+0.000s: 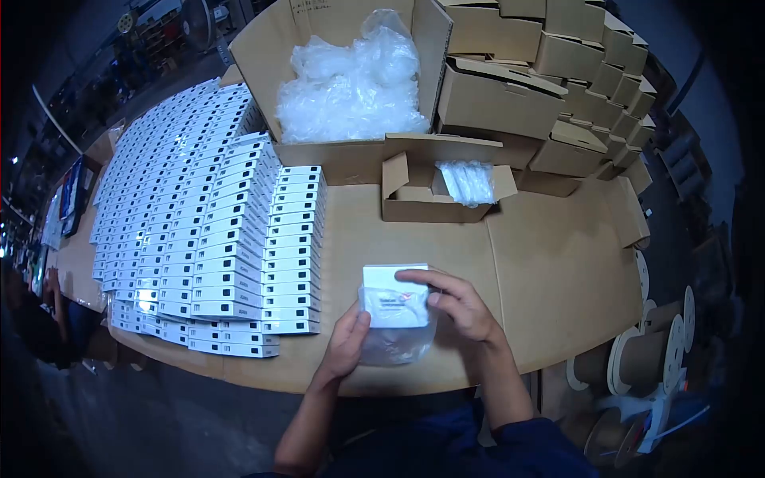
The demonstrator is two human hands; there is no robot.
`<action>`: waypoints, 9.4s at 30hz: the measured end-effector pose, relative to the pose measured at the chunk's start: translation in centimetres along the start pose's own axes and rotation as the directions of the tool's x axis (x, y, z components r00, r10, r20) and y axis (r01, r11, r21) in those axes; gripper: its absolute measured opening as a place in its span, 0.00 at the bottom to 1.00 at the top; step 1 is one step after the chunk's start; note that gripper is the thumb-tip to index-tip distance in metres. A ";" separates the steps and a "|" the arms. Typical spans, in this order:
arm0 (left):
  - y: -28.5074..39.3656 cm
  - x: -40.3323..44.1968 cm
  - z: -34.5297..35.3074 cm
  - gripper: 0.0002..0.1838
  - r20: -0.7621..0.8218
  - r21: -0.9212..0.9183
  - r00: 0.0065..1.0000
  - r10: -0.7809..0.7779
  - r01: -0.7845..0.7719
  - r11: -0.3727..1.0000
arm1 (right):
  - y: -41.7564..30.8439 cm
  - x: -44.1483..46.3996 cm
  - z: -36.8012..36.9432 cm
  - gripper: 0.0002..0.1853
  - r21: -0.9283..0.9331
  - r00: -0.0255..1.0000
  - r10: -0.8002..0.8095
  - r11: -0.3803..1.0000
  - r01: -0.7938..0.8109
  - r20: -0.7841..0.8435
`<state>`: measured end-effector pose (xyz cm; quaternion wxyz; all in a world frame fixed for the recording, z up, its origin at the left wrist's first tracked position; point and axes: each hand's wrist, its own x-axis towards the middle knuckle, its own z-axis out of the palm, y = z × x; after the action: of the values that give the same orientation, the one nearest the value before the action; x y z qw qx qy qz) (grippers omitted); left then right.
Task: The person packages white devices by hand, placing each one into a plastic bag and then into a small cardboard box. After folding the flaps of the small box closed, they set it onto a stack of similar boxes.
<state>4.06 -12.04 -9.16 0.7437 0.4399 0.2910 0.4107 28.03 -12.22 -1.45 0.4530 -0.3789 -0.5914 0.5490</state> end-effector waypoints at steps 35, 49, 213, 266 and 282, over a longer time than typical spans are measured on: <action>1.3 1.1 2.2 0.30 -0.073 0.069 0.963 0.261 -0.256 0.964 | 4.9 -2.6 4.5 0.25 0.219 0.903 -0.031 0.966 0.137 -0.429; 0.7 0.8 2.2 0.10 -0.096 0.002 0.982 0.165 -0.165 0.986 | 4.2 -2.8 2.6 0.02 0.295 0.828 0.041 0.943 0.153 -0.559; 20.5 4.5 2.2 0.14 0.569 0.820 0.703 0.426 -0.525 -0.228 | -3.4 9.7 2.7 0.11 0.005 0.988 -0.112 0.994 0.113 -0.106; 6.1 0.3 1.4 0.14 -0.215 0.120 0.941 0.262 -0.241 0.963 | 0.0 0.6 6.0 0.10 -0.208 0.837 -0.163 0.976 0.061 -0.522; 2.3 1.3 2.2 0.18 -0.514 0.271 0.769 0.379 -0.274 0.923 | 2.8 -1.1 7.8 0.11 0.003 0.839 0.064 0.997 -0.074 -0.540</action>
<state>5.62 -11.18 -6.28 0.5000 0.4103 0.4496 0.6161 20.82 -15.28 -4.24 0.5775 -0.5434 -0.4309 0.4307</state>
